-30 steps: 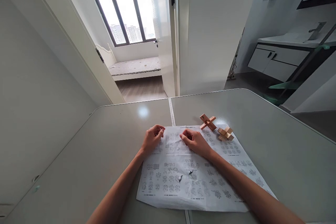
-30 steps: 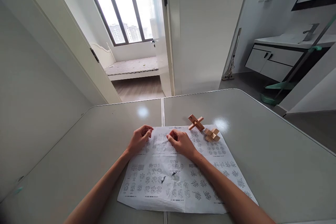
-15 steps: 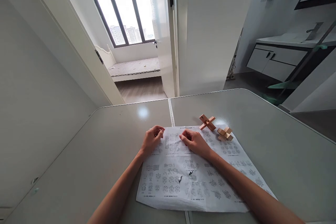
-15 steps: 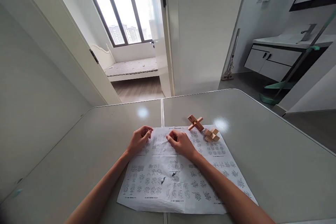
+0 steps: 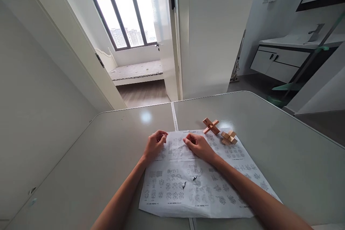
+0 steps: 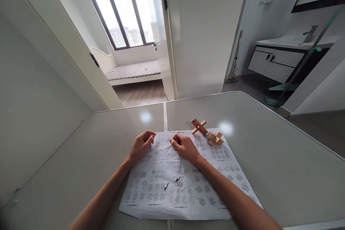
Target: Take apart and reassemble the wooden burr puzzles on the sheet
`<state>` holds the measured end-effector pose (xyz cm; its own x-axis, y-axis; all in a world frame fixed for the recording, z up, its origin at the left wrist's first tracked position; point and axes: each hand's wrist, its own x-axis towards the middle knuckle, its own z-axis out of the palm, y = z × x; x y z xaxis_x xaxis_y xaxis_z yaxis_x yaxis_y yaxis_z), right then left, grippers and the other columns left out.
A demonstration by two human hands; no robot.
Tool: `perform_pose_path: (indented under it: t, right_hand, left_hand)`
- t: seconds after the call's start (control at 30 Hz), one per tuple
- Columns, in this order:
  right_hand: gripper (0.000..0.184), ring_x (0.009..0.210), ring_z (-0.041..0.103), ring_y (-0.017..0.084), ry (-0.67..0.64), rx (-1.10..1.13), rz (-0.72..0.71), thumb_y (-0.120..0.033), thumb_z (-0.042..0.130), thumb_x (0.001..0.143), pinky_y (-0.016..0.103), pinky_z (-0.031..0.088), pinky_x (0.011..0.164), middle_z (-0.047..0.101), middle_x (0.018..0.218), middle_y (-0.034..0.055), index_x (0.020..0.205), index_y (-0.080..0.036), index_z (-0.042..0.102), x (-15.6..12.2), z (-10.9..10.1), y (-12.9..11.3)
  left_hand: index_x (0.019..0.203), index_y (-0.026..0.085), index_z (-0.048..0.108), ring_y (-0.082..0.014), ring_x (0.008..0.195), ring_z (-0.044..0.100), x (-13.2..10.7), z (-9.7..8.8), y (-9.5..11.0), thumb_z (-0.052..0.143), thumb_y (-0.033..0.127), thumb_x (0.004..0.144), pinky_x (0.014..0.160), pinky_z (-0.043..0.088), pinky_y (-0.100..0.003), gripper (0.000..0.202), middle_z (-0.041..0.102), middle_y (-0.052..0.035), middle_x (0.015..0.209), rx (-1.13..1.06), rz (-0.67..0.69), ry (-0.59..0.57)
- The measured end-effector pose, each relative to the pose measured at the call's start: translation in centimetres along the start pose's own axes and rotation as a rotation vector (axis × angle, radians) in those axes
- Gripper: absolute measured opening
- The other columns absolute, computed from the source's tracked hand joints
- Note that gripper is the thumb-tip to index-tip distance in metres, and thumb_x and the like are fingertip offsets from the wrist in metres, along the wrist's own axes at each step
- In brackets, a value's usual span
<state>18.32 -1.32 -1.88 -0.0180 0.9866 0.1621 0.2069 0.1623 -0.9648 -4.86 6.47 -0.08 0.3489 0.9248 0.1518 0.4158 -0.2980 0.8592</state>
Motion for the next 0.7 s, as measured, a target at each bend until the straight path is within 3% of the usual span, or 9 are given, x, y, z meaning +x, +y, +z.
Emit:
perform_pose_path:
  t: [0.2, 0.33, 0.53, 0.7]
  right_hand:
    - [0.049, 0.047, 0.039, 0.013, 0.044, 0.262, 0.087, -0.067, 0.055, 0.093, 0.027, 0.032, 0.046, 0.048, 0.056, -0.005, 0.07, -0.024, 0.048, 0.4, 0.0, -0.2]
    - [0.055, 0.045, 0.033, 0.012, 0.105, 0.445, 0.122, -0.074, 0.049, 0.093, 0.027, 0.028, 0.044, 0.035, 0.055, -0.0074, 0.069, -0.025, 0.043, 0.8, -0.5, -0.6]
    - [0.065, 0.045, 0.026, 0.013, 0.16, 0.684, 0.13, -0.085, 0.029, 0.091, 0.029, 0.028, 0.043, 0.029, 0.056, -0.0066, 0.069, -0.026, 0.044, 1.2, -1.7, -0.9]
    - [0.07, 0.044, 0.018, 0.013, 0.209, 0.878, 0.083, -0.091, 0.026, 0.086, 0.029, 0.022, 0.04, 0.022, 0.051, -0.0072, 0.063, -0.027, 0.039, 1.0, -2.3, -0.7]
  left_hand:
    - [0.094, 0.018, 0.072, -0.0118, 0.056, 0.052, 0.1, -0.1, 0.1, 0.058, 0.042, 0.09, 0.055, 0.043, -0.023, 0.029, 0.062, 0.0005, 0.067, -0.004, 0.002, 0.004]
    - [0.093, 0.018, 0.071, -0.0116, 0.056, 0.052, 0.2, -0.1, 0.3, 0.058, 0.04, 0.089, 0.056, 0.043, -0.024, 0.027, 0.062, 0.0011, 0.067, -0.005, 0.001, 0.01]
    - [0.093, 0.018, 0.071, -0.0114, 0.056, 0.051, 0.2, -0.2, 0.7, 0.059, 0.04, 0.088, 0.056, 0.042, -0.023, 0.026, 0.062, 0.0013, 0.067, -0.005, 0.006, 0.0]
    - [0.093, 0.018, 0.071, -0.0117, 0.056, 0.051, 0.3, -0.3, 0.9, 0.059, 0.041, 0.088, 0.056, 0.042, -0.024, 0.026, 0.062, 0.0014, 0.067, -0.011, 0.0, 0.0]
